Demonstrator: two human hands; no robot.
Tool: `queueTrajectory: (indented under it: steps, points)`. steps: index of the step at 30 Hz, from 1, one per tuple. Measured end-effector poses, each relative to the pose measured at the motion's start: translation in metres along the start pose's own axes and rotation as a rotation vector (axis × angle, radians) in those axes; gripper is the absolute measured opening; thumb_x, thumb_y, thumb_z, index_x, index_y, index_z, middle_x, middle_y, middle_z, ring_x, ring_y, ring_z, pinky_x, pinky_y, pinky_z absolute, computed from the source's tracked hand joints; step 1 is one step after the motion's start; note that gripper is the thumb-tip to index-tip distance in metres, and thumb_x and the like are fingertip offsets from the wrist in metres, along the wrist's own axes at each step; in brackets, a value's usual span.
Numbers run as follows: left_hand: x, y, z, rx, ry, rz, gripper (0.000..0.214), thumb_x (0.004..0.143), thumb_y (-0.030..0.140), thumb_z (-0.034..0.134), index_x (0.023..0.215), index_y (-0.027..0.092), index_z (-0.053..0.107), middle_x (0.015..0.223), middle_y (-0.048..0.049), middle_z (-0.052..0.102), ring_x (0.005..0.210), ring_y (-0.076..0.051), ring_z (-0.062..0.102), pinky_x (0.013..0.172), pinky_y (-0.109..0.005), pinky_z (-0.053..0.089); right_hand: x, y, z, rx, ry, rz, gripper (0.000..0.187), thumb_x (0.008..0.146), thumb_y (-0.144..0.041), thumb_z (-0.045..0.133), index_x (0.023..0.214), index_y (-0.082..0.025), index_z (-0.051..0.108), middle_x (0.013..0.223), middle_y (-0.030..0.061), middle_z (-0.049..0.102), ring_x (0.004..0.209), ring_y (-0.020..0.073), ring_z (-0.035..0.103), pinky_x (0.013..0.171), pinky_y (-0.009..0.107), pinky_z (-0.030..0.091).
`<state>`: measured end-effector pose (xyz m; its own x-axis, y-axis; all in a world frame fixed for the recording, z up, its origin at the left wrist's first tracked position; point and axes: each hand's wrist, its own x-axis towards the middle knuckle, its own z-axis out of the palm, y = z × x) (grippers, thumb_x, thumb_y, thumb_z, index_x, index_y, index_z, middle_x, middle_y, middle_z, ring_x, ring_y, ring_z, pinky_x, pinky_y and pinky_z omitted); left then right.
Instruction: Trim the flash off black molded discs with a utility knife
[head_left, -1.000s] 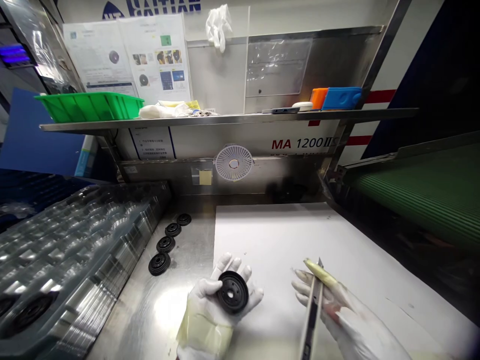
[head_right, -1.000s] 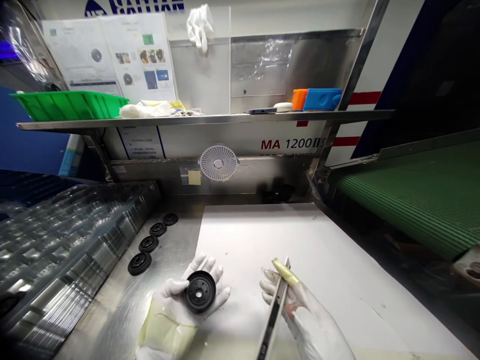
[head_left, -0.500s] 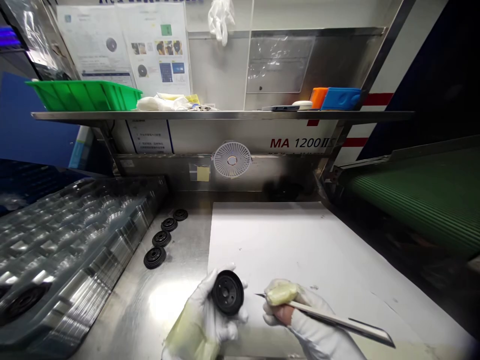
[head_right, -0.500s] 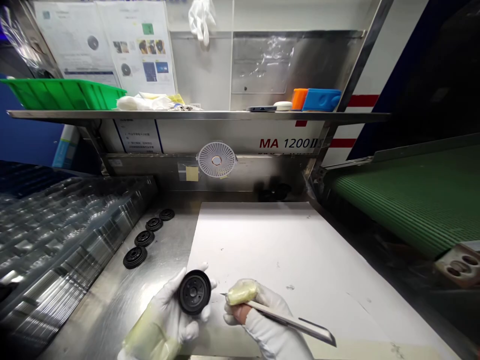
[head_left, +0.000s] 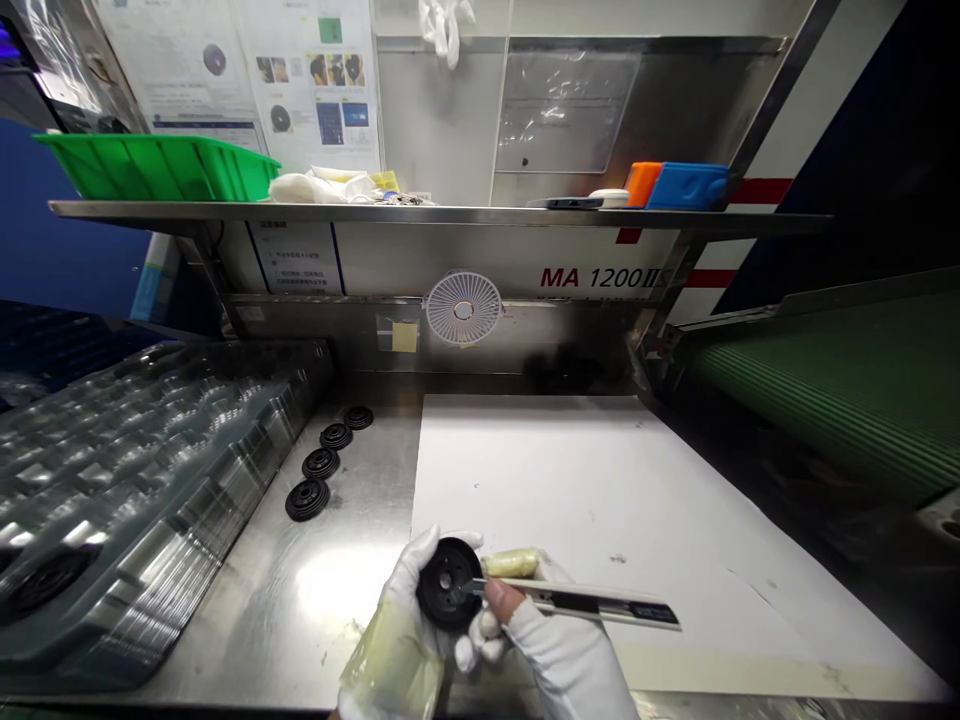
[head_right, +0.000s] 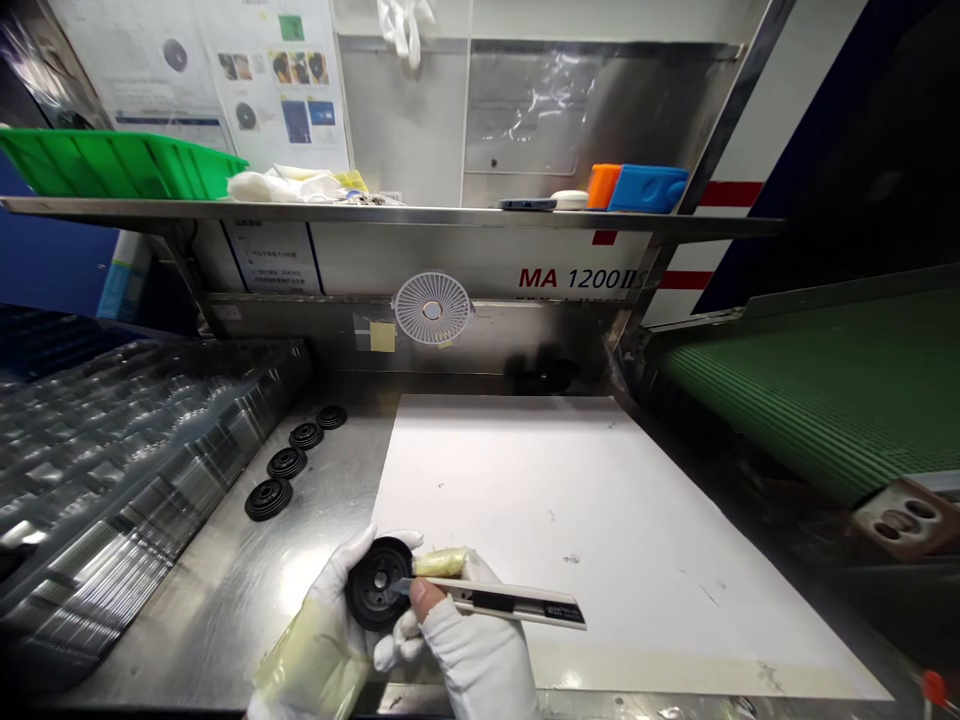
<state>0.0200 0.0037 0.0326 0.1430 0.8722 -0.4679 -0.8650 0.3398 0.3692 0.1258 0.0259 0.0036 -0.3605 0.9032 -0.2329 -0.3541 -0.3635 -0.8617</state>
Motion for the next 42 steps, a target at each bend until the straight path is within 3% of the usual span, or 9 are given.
queueTrajectory:
  steps: [4, 7, 14, 21, 31, 37, 42]
  points:
    - [-0.008, -0.004, 0.013, 0.010, 0.073, 0.156, 0.025, 0.075, 0.037, 0.054, 0.077, 0.014, 0.061, 0.053, -0.0059, 0.059, 0.039, -0.013, 0.051, 0.035, -0.020, 0.030, 0.004, 0.001, -0.003, -0.040, 0.050, -0.092, 0.040, 0.064, -0.052, 0.075, 0.063, -0.017, 0.056, 0.047, 0.0013, 0.057, 0.040, 0.0150, 0.053, 0.040, 0.026, 0.046]
    - [-0.008, -0.007, 0.015, 0.050, 0.139, 0.200, 0.028, 0.075, 0.041, 0.053, 0.074, 0.014, 0.060, 0.048, -0.0051, 0.057, 0.037, -0.014, 0.051, 0.031, -0.019, 0.022, -0.005, -0.006, 0.005, -0.018, 0.092, -0.075, 0.039, 0.065, -0.050, 0.075, 0.063, -0.018, 0.054, 0.043, -0.0005, 0.055, 0.037, 0.0148, 0.053, 0.038, 0.025, 0.045]
    - [-0.003, -0.009, 0.002, 0.119, 0.032, 0.140, 0.043, 0.078, 0.054, 0.045, 0.077, 0.014, 0.061, 0.040, -0.0034, 0.053, 0.028, -0.013, 0.045, 0.030, -0.019, 0.021, -0.020, -0.014, 0.017, -0.059, 0.202, -0.031, 0.040, 0.063, -0.050, 0.076, 0.066, -0.018, 0.052, 0.040, -0.0008, 0.056, 0.036, 0.0136, 0.052, 0.040, 0.023, 0.047]
    - [-0.007, -0.007, 0.008, 0.132, 0.089, 0.145, 0.045, 0.078, 0.055, 0.043, 0.077, 0.014, 0.060, 0.038, -0.0055, 0.053, 0.031, -0.015, 0.047, 0.030, -0.020, 0.024, -0.021, -0.016, 0.022, 0.077, 0.115, -0.038, 0.037, 0.067, -0.045, 0.076, 0.069, -0.021, 0.047, 0.040, -0.0034, 0.055, 0.033, 0.0146, 0.051, 0.033, 0.022, 0.042]
    - [-0.009, -0.007, 0.016, 0.159, 0.102, 0.201, 0.036, 0.075, 0.050, 0.051, 0.072, 0.015, 0.059, 0.035, -0.0006, 0.047, 0.028, -0.013, 0.044, 0.028, -0.019, 0.018, -0.018, -0.009, 0.014, -0.035, 0.146, -0.056, 0.039, 0.068, -0.049, 0.074, 0.071, -0.018, 0.050, 0.042, -0.0021, 0.056, 0.035, 0.0126, 0.052, 0.035, 0.022, 0.044]
    - [-0.011, -0.006, 0.016, 0.156, 0.187, 0.183, 0.033, 0.075, 0.047, 0.053, 0.071, 0.015, 0.059, 0.047, -0.0023, 0.056, 0.034, -0.012, 0.048, 0.033, -0.020, 0.031, -0.014, -0.003, 0.012, -0.016, 0.143, -0.019, 0.043, 0.065, -0.053, 0.074, 0.069, -0.019, 0.049, 0.040, -0.0024, 0.055, 0.035, 0.0126, 0.051, 0.035, 0.022, 0.044]
    - [-0.011, -0.007, 0.015, 0.156, 0.207, 0.177, 0.031, 0.075, 0.046, 0.053, 0.070, 0.016, 0.058, 0.049, -0.0020, 0.056, 0.034, -0.012, 0.048, 0.034, -0.021, 0.033, -0.012, -0.002, 0.009, -0.047, 0.135, 0.013, 0.045, 0.063, -0.057, 0.073, 0.068, -0.019, 0.050, 0.041, -0.0019, 0.056, 0.034, 0.0134, 0.052, 0.036, 0.023, 0.045]
